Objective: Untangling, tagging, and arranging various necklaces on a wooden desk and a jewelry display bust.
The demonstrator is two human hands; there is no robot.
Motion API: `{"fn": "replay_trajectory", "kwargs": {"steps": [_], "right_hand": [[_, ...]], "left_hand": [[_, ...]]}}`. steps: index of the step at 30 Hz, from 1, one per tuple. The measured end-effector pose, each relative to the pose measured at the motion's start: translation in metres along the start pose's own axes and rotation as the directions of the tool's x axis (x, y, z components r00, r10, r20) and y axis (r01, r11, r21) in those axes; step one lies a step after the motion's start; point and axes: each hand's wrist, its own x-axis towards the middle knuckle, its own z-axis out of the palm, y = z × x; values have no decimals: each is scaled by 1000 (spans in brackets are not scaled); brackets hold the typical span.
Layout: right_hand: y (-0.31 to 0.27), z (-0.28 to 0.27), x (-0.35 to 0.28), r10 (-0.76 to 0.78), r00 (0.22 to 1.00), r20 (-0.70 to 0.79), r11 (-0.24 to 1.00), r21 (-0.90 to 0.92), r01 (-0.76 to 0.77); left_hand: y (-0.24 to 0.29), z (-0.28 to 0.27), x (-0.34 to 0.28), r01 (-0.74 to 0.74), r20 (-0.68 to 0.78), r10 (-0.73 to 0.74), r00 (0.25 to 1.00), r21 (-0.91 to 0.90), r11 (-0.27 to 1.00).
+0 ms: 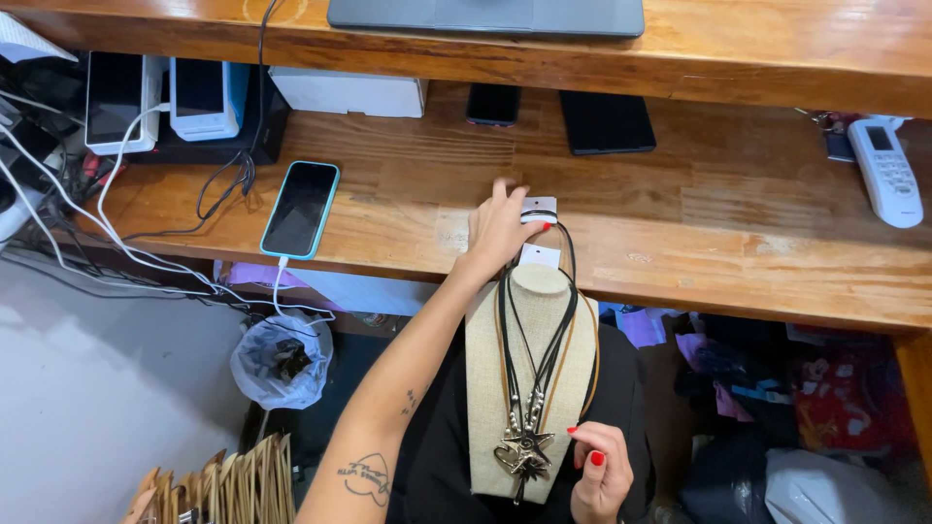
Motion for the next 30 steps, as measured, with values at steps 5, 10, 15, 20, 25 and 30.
{"fn": "replay_trajectory", "kwargs": {"steps": [5,10,15,20,25,30], "right_hand": [[-3,-1,0,60,998,14,998,-8,-60],[-4,-1,0,48,997,64,999,-18,-47],[-7,-1,1,47,997,64,999,-30,-45],[-5,-1,1,41,998,53,999,-18,-40],[-6,-3,2,50,998,40,999,-18,-49],[3,-9,21,76,997,2,993,93,-76]], "left_hand": [[1,-6,4,30,23,-29,999,-37,999],[6,-17,11,122,128,-116,985,-38,992],[3,-18,15,111,108,-102,989,-81,990],[-2,-13,10,41,25,-38,999,-129,991],[-8,-11,2,-110,-132,80,988,-239,965],[-12,-12,-5,-293,-343,201,918,-243,925]]}}
